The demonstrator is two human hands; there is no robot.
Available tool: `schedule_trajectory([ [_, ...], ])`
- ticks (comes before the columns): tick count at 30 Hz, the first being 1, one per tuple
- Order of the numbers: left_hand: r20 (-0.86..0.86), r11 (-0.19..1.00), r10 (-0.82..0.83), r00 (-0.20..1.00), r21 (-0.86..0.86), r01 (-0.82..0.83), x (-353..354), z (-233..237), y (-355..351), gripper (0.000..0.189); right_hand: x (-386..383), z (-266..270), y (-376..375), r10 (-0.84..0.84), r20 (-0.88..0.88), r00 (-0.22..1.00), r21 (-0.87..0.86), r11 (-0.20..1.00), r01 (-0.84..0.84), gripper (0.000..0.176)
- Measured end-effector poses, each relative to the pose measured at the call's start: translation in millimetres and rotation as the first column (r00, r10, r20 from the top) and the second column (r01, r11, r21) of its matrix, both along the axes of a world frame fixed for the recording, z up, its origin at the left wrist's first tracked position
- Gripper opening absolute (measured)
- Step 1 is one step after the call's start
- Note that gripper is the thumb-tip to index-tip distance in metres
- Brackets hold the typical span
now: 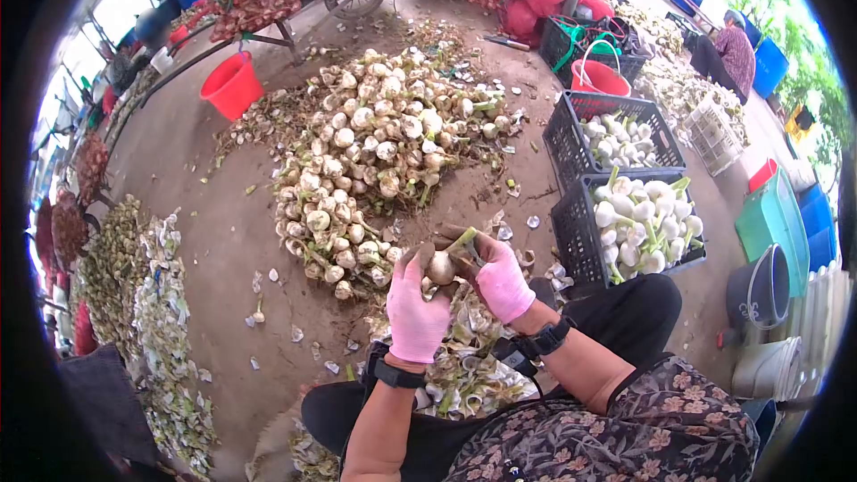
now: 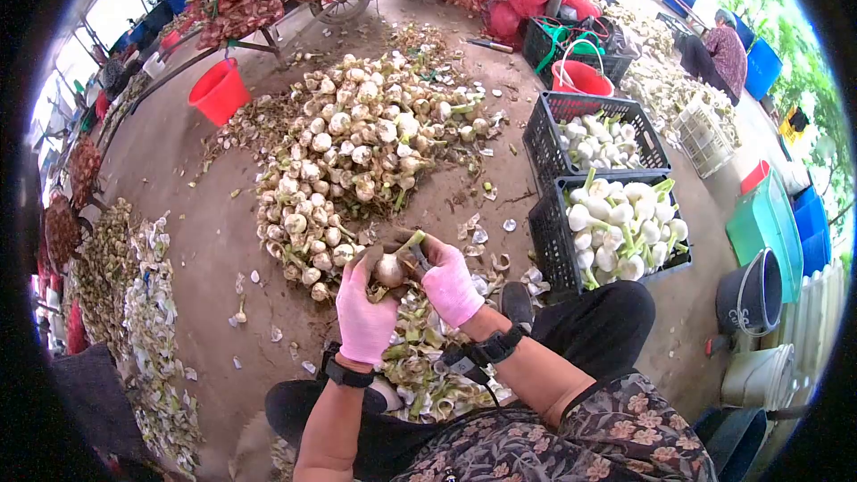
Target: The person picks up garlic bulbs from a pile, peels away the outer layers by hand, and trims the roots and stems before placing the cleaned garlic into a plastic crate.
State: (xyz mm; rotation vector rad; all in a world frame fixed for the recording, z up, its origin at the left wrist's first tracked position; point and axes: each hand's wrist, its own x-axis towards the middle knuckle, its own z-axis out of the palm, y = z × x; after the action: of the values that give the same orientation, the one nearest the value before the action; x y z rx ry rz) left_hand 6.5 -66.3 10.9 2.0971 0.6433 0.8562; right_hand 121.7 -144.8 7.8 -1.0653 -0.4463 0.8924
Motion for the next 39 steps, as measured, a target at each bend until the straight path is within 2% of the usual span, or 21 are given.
schedule_trajectory([
  [3, 0.052, 0.982, -0.032, 0.998, -0.182, 0.041, -5, 0, 5, 0.055, -2, -4, 2, 0.006, 0.047, 0.999, -0.007, 1.0, -0.005, 0.035],
  [4, 0.083, 0.956, -0.055, 0.995, -0.284, 0.077, -6, -1, 7, 0.054, -2, -7, 3, -0.001, 0.179, 0.984, -0.045, 0.999, 0.01, 0.034],
  [5, 0.084, 0.956, -0.051, 0.995, -0.284, 0.073, -8, 1, 8, 0.054, -2, -7, 2, -0.003, 0.308, 0.952, -0.08, 0.996, 0.029, 0.033],
  [8, 0.151, 0.908, -0.117, 0.982, -0.384, 0.167, -12, 3, 12, 0.052, 0, -4, -4, -0.03, 0.361, 0.932, -0.122, 0.989, 0.079, 0.039],
  [9, 0.283, 0.734, -0.095, 0.954, -0.628, 0.26, -13, -2, 14, 0.049, 2, -6, -5, -0.03, 0.361, 0.932, -0.122, 0.989, 0.079, 0.039],
  [10, 0.399, 0.487, -0.034, 0.916, -0.794, 0.364, -13, -4, 14, 0.047, 5, -10, -6, -0.026, 0.359, 0.933, -0.119, 0.99, 0.073, 0.043],
  [11, 0.401, 0.487, -0.037, 0.915, -0.792, 0.367, -13, -2, 16, 0.047, 8, -11, -6, -0.023, 0.359, 0.933, -0.114, 0.991, 0.068, 0.047],
  [12, 0.45, 0.392, -0.03, 0.892, -0.816, 0.425, -13, 0, 18, 0.043, 10, -12, -7, -0.023, 0.36, 0.933, -0.115, 0.991, 0.069, 0.047],
  [13, 0.496, 0.293, -0.017, 0.868, -0.828, 0.479, -14, 2, 19, 0.04, 12, -13, -7, -0.025, 0.385, 0.923, -0.124, 0.989, 0.078, 0.037],
  [14, 0.497, 0.317, -0.046, 0.867, -0.815, 0.484, -13, -2, 20, 0.04, 13, -11, -6, -0.026, 0.408, 0.912, -0.131, 0.988, 0.087, 0.029],
  [18, 0.51, 0.208, -0.042, 0.859, -0.836, 0.507, -8, -9, 22, 0.04, 17, 5, -15, 0.02, 0.303, 0.953, -0.168, 0.985, 0.033, 0.043],
  [20, 0.442, 0.022, 0.183, 0.878, -0.895, 0.445, -4, -1, 17, 0.039, 16, 10, -17, 0.078, 0.236, 0.969, -0.138, 0.989, -0.046, 0.04],
  [25, 0.389, 0.076, 0.159, 0.908, -0.921, 0.381, -2, -13, 17, 0.04, 14, 7, -23, 0.147, 0.154, 0.977, -0.089, 0.987, -0.135, 0.034],
  [28, 0.301, 0.052, 0.265, 0.916, -0.953, 0.298, 3, -10, 10, 0.04, 9, 6, -23, 0.107, 0.176, 0.979, -0.018, 0.994, -0.105, 0.03],
  [31, 0.329, 0.105, 0.338, 0.882, -0.944, 0.312, 9, -16, 10, 0.039, 8, 7, -20, 0.107, -0.131, 0.986, 0.029, 0.994, -0.104, 0.024],
  [32, 0.334, 0.063, 0.417, 0.845, -0.938, 0.34, 12, -11, 13, 0.038, 7, 7, -20, 0.115, -0.13, 0.985, 0.032, 0.993, -0.112, 0.024],
  [33, 0.333, 0.066, 0.426, 0.841, -0.939, 0.338, 8, -15, 19, 0.038, 5, 8, -23, 0.146, -0.034, 0.989, -0.016, 0.989, -0.147, 0.024],
  [35, 0.657, 0.073, 0.199, 0.727, -0.75, 0.658, -1, -23, 32, 0.039, 6, 9, -31, 0.186, 0.059, 0.981, -0.071, 0.981, -0.182, 0.024],
  [36, 0.504, 0.011, 0.302, 0.809, -0.851, 0.526, 1, -21, 30, 0.04, 8, 10, -35, 0.251, 0.15, 0.956, -0.131, 0.964, -0.233, 0.027],
  [38, 0.436, -0.007, 0.327, 0.838, -0.886, 0.463, 7, -22, 25, 0.04, 19, 3, -44, 0.324, 0.303, 0.897, -0.287, 0.928, -0.238, 0.035],
  [39, 0.365, -0.028, 0.35, 0.863, -0.917, 0.399, 10, -21, 23, 0.04, 26, -7, -47, 0.324, 0.303, 0.896, -0.29, 0.927, -0.238, 0.035],
])
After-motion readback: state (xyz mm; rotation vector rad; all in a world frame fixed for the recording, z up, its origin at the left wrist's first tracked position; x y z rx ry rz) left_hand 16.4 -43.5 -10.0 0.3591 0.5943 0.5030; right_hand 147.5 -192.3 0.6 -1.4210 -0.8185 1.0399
